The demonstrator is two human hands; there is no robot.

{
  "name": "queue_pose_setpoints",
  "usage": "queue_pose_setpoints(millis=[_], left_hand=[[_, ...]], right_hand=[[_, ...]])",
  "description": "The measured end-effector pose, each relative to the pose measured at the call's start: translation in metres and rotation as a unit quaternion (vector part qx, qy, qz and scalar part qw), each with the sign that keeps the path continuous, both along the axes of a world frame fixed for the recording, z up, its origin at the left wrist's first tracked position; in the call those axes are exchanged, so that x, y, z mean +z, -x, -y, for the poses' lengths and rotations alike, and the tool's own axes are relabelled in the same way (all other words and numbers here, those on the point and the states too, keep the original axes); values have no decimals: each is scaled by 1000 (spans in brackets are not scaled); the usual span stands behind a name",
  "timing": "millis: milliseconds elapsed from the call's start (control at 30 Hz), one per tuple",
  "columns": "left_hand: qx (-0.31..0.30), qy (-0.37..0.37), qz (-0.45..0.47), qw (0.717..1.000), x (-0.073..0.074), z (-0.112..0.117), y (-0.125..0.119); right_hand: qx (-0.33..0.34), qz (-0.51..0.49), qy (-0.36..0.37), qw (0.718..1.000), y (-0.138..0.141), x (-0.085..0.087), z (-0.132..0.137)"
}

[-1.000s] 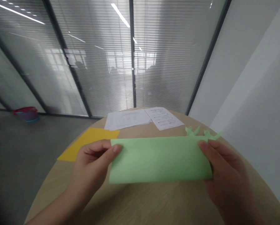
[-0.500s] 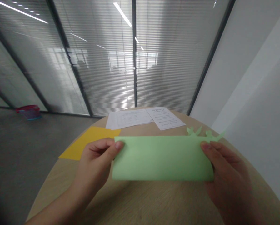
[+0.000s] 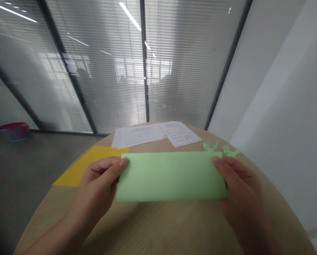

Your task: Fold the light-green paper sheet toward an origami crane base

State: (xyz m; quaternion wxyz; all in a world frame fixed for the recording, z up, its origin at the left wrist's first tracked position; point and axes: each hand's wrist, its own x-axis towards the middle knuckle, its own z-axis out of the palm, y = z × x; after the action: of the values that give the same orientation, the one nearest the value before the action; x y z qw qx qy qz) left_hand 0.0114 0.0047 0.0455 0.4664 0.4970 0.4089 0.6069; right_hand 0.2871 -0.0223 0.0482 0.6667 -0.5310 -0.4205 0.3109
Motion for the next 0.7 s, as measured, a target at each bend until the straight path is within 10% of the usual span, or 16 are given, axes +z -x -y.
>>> queue_pose_setpoints(millis=[700], left_hand=[[26,61,44,997,6,-21,4]], right_hand=[[48,-99,24,994,12,-5,-15]])
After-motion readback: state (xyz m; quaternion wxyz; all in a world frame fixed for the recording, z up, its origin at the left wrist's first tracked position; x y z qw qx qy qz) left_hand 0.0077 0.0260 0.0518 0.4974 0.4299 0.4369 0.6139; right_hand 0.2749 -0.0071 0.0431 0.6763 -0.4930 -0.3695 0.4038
